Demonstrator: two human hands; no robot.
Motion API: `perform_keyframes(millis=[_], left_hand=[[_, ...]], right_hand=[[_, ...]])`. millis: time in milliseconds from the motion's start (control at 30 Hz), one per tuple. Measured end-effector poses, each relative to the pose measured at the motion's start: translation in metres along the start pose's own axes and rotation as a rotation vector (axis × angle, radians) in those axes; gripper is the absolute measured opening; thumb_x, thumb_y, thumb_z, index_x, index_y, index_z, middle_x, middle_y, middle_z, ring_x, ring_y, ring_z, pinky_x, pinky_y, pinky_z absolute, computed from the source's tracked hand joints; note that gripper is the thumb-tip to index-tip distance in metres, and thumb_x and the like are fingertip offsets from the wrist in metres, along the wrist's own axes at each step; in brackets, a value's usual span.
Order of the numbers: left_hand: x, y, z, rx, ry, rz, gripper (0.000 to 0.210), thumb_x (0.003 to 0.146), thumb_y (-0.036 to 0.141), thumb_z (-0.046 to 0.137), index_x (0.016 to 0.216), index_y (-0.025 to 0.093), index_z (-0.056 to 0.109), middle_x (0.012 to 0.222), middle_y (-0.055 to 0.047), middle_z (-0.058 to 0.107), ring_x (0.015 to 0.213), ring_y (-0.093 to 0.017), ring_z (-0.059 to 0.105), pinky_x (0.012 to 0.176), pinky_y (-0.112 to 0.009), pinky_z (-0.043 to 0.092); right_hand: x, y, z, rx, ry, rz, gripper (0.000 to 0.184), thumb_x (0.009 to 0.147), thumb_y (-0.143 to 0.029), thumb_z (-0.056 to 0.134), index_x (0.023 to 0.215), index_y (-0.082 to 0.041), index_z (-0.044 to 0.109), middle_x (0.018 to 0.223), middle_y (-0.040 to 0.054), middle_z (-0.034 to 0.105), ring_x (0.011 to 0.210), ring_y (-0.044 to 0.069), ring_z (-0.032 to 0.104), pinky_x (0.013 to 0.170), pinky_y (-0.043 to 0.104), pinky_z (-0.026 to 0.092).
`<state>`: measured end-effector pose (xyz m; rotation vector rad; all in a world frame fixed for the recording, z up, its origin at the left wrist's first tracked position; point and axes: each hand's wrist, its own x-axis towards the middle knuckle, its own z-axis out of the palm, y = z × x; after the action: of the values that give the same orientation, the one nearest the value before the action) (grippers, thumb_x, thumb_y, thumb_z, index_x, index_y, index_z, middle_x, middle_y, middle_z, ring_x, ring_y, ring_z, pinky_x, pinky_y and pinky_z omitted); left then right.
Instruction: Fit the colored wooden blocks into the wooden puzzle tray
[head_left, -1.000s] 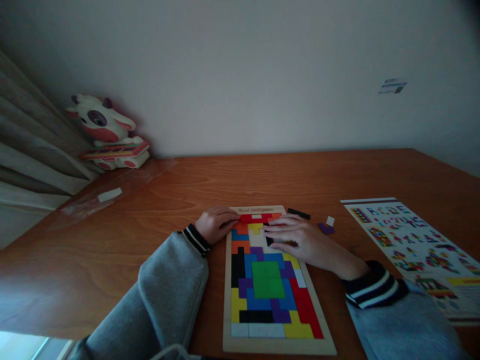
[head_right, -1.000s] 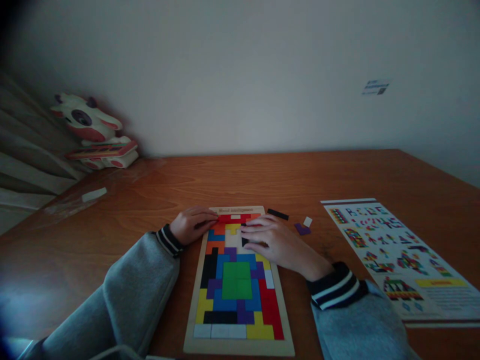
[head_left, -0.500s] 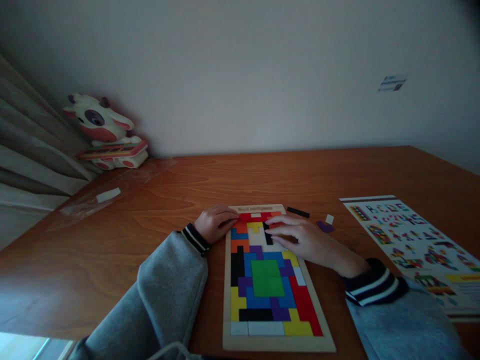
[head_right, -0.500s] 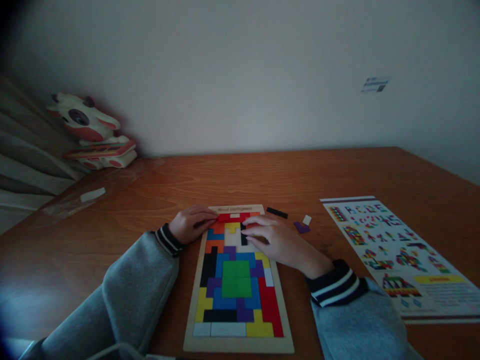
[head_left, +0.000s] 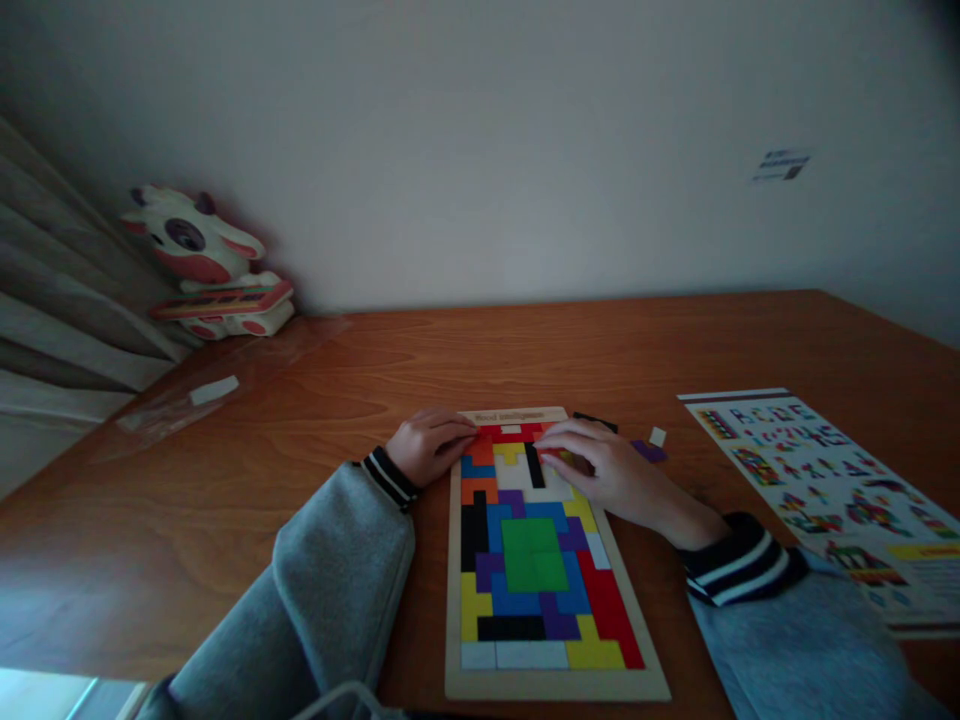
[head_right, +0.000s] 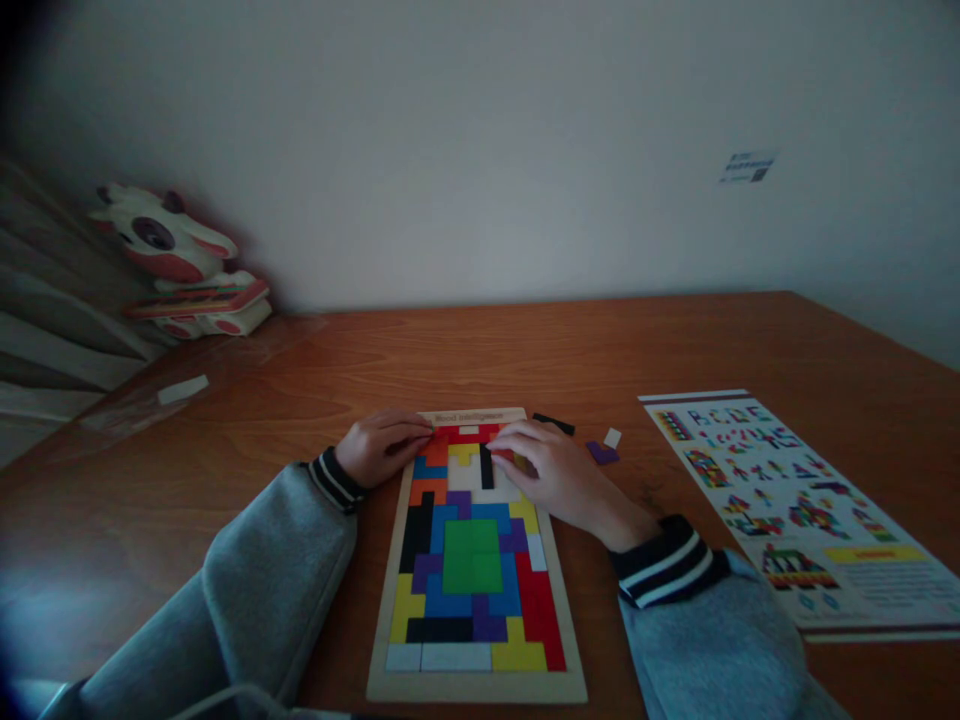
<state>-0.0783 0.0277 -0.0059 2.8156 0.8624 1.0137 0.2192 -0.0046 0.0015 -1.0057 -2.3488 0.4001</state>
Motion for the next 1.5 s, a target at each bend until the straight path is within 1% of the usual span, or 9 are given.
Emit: perform_keyframes(millis=[133, 233, 400, 567, 800, 967, 1100, 1333, 1500], left_hand=[[0.001, 0.001, -0.001, -0.002, 0.006, 0.011, 0.015, 0.091, 0.02, 0.058, 0.1, 0.016, 0.07, 0.097, -0.008, 0.073, 0.09, -0.017, 0.068, 0.082, -0.032, 0.057], [0.002, 0.003, -0.001, -0.011, 0.022, 0.032, 0.015, 0.091, 0.019, 0.058, 0.101, 0.016, 0.069, 0.097, -0.008, 0.073, 0.089, -0.017, 0.068, 0.082, -0.032, 0.058], [0.004, 0.009, -0.002, -0.02, 0.031, 0.07, 0.016, 0.09, 0.019, 0.058, 0.101, 0.017, 0.068, 0.095, -0.009, 0.072, 0.088, -0.017, 0.068, 0.079, -0.031, 0.058], [0.007, 0.017, -0.002, -0.05, 0.0, 0.157, 0.017, 0.089, 0.016, 0.058, 0.103, 0.017, 0.066, 0.095, -0.008, 0.072, 0.089, -0.016, 0.068, 0.082, -0.031, 0.057], [0.008, 0.025, 0.002, -0.028, 0.012, 0.196, 0.018, 0.085, 0.016, 0.06, 0.102, 0.019, 0.067, 0.086, -0.005, 0.069, 0.078, -0.014, 0.065, 0.076, -0.028, 0.056], [0.01, 0.033, 0.0, -0.097, -0.011, 0.23, 0.022, 0.085, 0.015, 0.06, 0.106, 0.021, 0.065, 0.096, -0.007, 0.07, 0.093, -0.017, 0.066, 0.086, -0.032, 0.056], [0.011, 0.038, 0.001, -0.138, -0.049, 0.272, 0.022, 0.086, 0.012, 0.058, 0.107, 0.018, 0.064, 0.104, -0.008, 0.072, 0.101, -0.019, 0.066, 0.091, -0.034, 0.055], [0.011, 0.032, 0.003, -0.228, -0.055, 0.111, 0.017, 0.088, 0.009, 0.053, 0.094, 0.017, 0.067, 0.101, -0.009, 0.073, 0.096, -0.018, 0.067, 0.09, -0.035, 0.055], [0.013, 0.031, -0.002, -0.218, 0.019, 0.028, 0.015, 0.086, 0.011, 0.058, 0.092, 0.018, 0.07, 0.096, -0.008, 0.072, 0.088, -0.017, 0.066, 0.08, -0.034, 0.056]], right_hand=[[0.0, -0.001, 0.0, -0.011, -0.041, -0.059, 0.035, 0.086, -0.043, 0.066, 0.116, -0.024, 0.065, 0.116, 0.0062, 0.069, 0.111, 0.023, 0.061, 0.099, 0.044, 0.049], [0.0, -0.003, 0.001, -0.035, -0.07, -0.098, 0.041, 0.086, -0.043, 0.066, 0.122, -0.025, 0.063, 0.119, 0.006, 0.068, 0.114, 0.024, 0.06, 0.101, 0.045, 0.048], [0.001, -0.007, 0.001, -0.053, -0.044, -0.131, 0.035, 0.09, -0.037, 0.063, 0.123, -0.027, 0.063, 0.116, 0.0054, 0.07, 0.109, 0.022, 0.063, 0.099, 0.044, 0.05], [0.002, -0.011, -0.001, -0.047, 0.025, -0.192, 0.023, 0.096, -0.027, 0.052, 0.113, -0.025, 0.068, 0.11, 0.004, 0.072, 0.103, 0.019, 0.066, 0.096, 0.041, 0.052], [0.003, -0.012, 0.0, -0.031, 0.064, -0.17, 0.022, 0.097, -0.027, 0.052, 0.11, -0.024, 0.069, 0.107, 0.0036, 0.073, 0.101, 0.019, 0.066, 0.094, 0.04, 0.053], [0.003, -0.011, 0.001, -0.014, 0.056, -0.189, 0.022, 0.096, -0.027, 0.052, 0.109, -0.024, 0.07, 0.107, 0.004, 0.073, 0.099, 0.019, 0.067, 0.094, 0.041, 0.053], [0.002, -0.01, 0.001, -0.038, 0.003, -0.181, 0.02, 0.094, -0.029, 0.056, 0.107, -0.023, 0.07, 0.108, 0.0051, 0.072, 0.1, 0.02, 0.066, 0.092, 0.04, 0.054], [0.002, -0.012, -0.001, -0.038, -0.046, -0.178, 0.018, 0.093, -0.031, 0.058, 0.103, -0.023, 0.071, 0.107, 0.0046, 0.072, 0.1, 0.019, 0.066, 0.09, 0.037, 0.054], [0.002, -0.012, -0.002, -0.033, -0.059, -0.175, 0.018, 0.093, -0.032, 0.059, 0.104, -0.023, 0.07, 0.108, 0.0049, 0.071, 0.099, 0.019, 0.065, 0.09, 0.036, 0.053]])
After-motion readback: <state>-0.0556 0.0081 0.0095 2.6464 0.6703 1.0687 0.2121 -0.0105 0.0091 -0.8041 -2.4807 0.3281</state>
